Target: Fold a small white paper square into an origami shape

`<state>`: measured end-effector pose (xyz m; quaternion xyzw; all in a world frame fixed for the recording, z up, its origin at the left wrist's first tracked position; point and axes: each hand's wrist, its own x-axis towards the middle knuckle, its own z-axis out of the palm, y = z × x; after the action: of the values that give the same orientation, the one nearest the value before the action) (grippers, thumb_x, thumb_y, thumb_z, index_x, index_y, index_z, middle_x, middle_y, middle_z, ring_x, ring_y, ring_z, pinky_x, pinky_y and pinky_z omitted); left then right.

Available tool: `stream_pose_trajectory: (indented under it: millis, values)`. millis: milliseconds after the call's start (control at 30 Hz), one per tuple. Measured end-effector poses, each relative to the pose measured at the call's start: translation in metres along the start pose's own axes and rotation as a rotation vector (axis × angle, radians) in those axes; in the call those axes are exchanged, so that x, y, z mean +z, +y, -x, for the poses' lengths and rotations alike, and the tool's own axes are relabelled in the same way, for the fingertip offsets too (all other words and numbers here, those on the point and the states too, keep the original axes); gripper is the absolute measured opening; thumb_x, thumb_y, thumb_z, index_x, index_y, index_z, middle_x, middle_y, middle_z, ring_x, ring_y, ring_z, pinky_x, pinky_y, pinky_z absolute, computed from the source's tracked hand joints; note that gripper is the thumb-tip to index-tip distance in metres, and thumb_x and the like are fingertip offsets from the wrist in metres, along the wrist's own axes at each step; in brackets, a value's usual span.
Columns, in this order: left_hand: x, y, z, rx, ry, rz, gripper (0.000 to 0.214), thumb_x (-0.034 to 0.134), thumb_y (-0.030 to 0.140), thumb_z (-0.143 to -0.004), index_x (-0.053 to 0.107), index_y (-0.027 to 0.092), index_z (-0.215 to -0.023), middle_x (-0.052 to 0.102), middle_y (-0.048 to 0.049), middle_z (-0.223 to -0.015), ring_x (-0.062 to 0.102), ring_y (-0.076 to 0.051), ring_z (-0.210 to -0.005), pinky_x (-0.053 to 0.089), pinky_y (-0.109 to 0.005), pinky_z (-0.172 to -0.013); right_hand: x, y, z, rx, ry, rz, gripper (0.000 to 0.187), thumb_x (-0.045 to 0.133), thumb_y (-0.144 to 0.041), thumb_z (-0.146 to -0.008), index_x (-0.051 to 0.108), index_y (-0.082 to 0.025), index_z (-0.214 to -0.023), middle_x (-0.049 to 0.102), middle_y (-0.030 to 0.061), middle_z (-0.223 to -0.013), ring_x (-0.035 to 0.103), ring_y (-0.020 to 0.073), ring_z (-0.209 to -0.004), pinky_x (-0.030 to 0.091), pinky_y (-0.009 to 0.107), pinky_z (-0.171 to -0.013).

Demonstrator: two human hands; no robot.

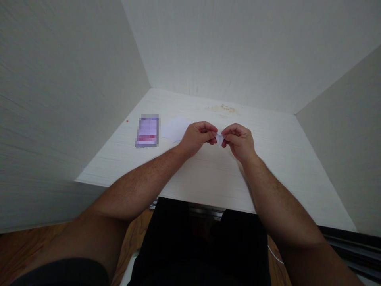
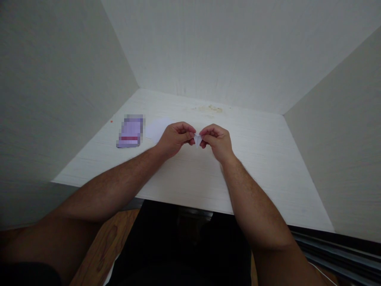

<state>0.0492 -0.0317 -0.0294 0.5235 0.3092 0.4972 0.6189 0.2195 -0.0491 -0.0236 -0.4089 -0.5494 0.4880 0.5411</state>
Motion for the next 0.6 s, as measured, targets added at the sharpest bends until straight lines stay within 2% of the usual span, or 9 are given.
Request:
stream_pose_trajectory:
  millis: [167,267,400,600]
  values:
    - [0.000,0.004,0.001,-0.017,-0.001,0.020,0.024,0.077,0.024,-0.067,0.061,0.015,-0.083,0.064,0.0023,-0.062,0.063,-0.009,-0.054,0.049,-0.022,-0.054,-0.001,-0.001,0.000,-0.006,-0.022,-0.007,0.006,0.067,-0.022,-0.067,0.063,-0.023,-0.072,0.061,-0.0050,-0.056,0.058,0.0109,-0.048,0.049,0.027,-0.050]
    - [0.002,0.010,0.002,-0.076,-0.002,0.043,0.027,0.078,0.030,-0.069,0.060,0.016,-0.083,0.064,0.0020,-0.062,0.061,-0.009,-0.053,0.045,-0.020,-0.047,-0.001,0.000,-0.001,-0.013,-0.029,-0.001,0.005,0.067,-0.021,-0.068,0.064,-0.022,-0.071,0.063,-0.0042,-0.057,0.059,0.0109,-0.049,0.049,0.028,-0.051]
    - [0.003,0.013,0.003,-0.146,0.013,-0.009,0.023,0.075,0.033,-0.072,0.059,0.016,-0.073,0.061,0.0013,-0.056,0.054,-0.007,-0.045,0.037,-0.018,-0.039,0.001,-0.001,0.000,-0.053,-0.025,0.034,0.003,0.067,-0.019,-0.068,0.066,-0.021,-0.069,0.064,-0.0037,-0.055,0.058,0.0107,-0.047,0.048,0.027,-0.049]
    - [0.006,0.014,0.004,-0.037,0.087,-0.212,0.013,0.073,0.022,-0.072,0.062,0.015,-0.071,0.059,0.0020,-0.051,0.053,-0.007,-0.043,0.039,-0.019,-0.041,0.007,-0.005,0.002,-0.055,0.014,0.121,0.003,0.068,-0.021,-0.069,0.065,-0.021,-0.070,0.064,-0.0034,-0.058,0.059,0.0104,-0.051,0.051,0.027,-0.051]
